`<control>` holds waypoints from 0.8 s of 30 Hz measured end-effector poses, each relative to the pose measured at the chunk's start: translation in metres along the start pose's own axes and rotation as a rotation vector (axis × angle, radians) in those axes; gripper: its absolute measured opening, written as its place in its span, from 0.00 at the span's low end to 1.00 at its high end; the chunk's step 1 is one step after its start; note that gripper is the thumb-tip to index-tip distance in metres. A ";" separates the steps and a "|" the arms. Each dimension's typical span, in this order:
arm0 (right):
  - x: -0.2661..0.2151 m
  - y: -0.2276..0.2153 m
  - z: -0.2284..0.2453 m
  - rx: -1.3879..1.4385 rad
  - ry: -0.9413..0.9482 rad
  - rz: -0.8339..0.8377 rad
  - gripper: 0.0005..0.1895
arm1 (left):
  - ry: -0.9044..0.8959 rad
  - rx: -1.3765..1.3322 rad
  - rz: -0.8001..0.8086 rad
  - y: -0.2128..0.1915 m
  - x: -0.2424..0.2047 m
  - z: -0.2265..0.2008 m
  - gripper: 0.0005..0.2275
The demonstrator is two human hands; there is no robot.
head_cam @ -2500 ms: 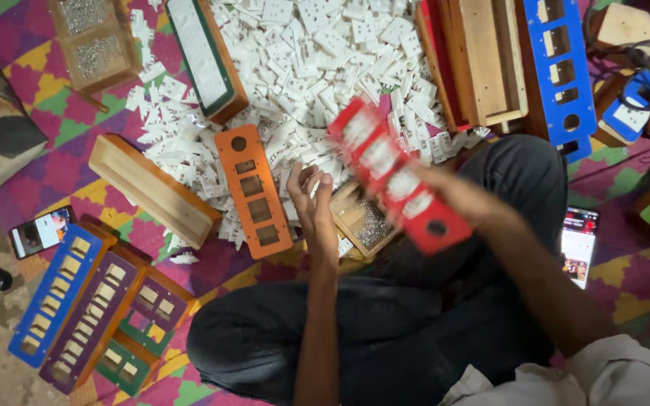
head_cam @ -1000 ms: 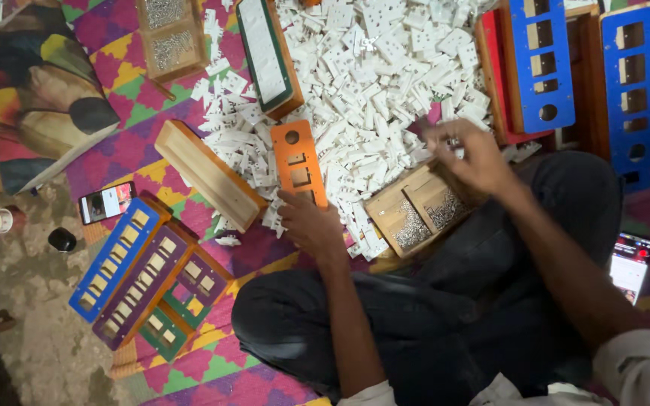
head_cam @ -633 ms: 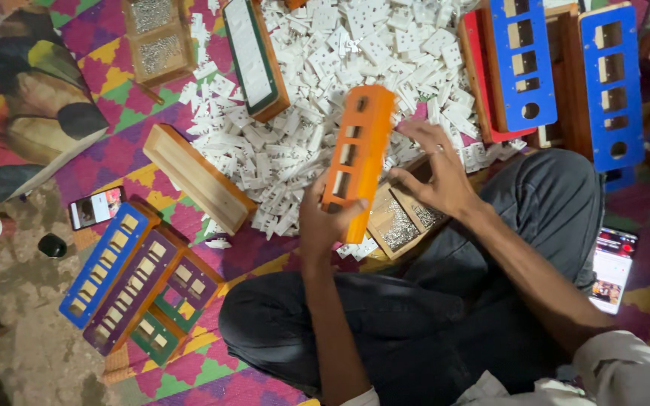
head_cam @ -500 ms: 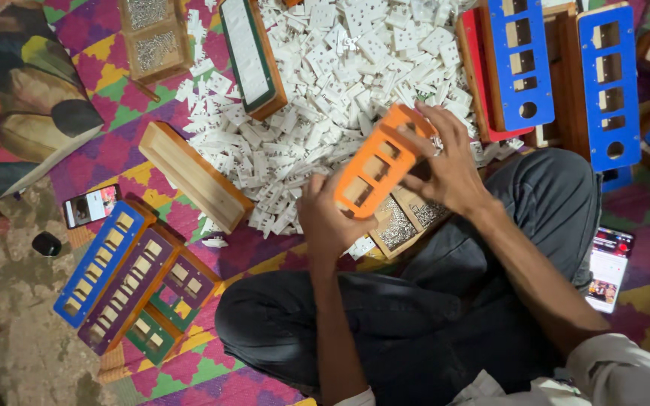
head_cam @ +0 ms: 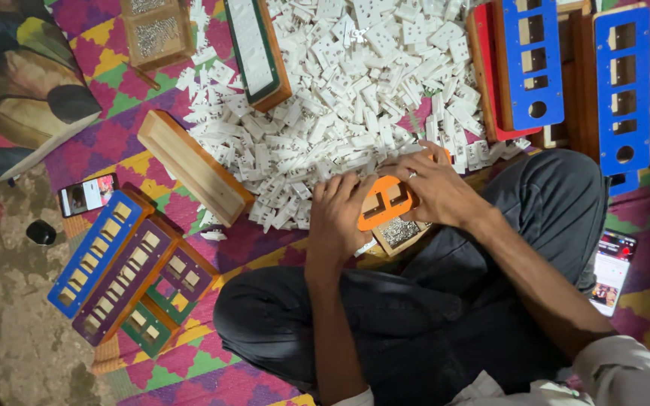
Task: The person sits on a patterned mat and assembles electrical switchboards by inserting white plastic switches into slots on orange and red boards. They handle the boards and switches by hand, placing components into place and occasionally adjusting them.
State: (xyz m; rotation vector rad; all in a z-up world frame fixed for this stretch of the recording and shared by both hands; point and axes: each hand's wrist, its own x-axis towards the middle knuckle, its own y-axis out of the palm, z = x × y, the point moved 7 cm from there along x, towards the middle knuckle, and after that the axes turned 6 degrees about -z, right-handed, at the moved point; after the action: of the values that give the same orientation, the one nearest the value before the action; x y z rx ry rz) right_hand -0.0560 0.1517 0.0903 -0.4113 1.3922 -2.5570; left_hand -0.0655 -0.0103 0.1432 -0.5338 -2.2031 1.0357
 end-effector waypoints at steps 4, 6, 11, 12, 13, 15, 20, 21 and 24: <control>0.001 -0.002 0.006 -0.015 -0.034 -0.087 0.47 | 0.012 0.017 -0.084 -0.005 0.001 -0.002 0.34; 0.004 -0.013 0.005 -0.068 -0.049 -0.196 0.48 | -0.062 0.055 -0.035 0.000 0.003 0.004 0.35; -0.006 -0.054 -0.014 -0.071 0.043 -0.535 0.45 | -0.485 0.143 -0.282 -0.016 -0.013 0.047 0.39; -0.009 -0.060 -0.024 -0.061 0.118 -0.571 0.39 | -0.576 0.188 -0.370 -0.021 -0.020 0.057 0.38; -0.015 -0.064 -0.034 -0.049 0.195 -0.606 0.33 | -0.652 0.211 -0.432 -0.024 -0.028 0.066 0.38; -0.023 -0.067 -0.053 0.027 0.318 -0.653 0.23 | -0.800 0.256 -0.560 -0.029 -0.046 0.085 0.38; -0.029 -0.053 -0.071 0.159 0.365 -0.590 0.14 | -1.070 0.401 -0.376 -0.014 -0.079 0.111 0.40; -0.025 -0.050 -0.065 0.145 0.302 -0.573 0.14 | -1.152 0.405 -0.319 -0.011 -0.083 0.115 0.39; -0.018 -0.043 -0.052 0.122 0.189 -0.491 0.15 | -1.189 0.401 -0.298 -0.009 -0.082 0.114 0.35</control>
State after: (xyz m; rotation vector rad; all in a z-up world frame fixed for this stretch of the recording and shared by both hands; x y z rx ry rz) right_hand -0.0587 0.2214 0.0971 -0.5621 1.3139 -3.1293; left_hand -0.0863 -0.1251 0.0644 0.7887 -2.7223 1.8329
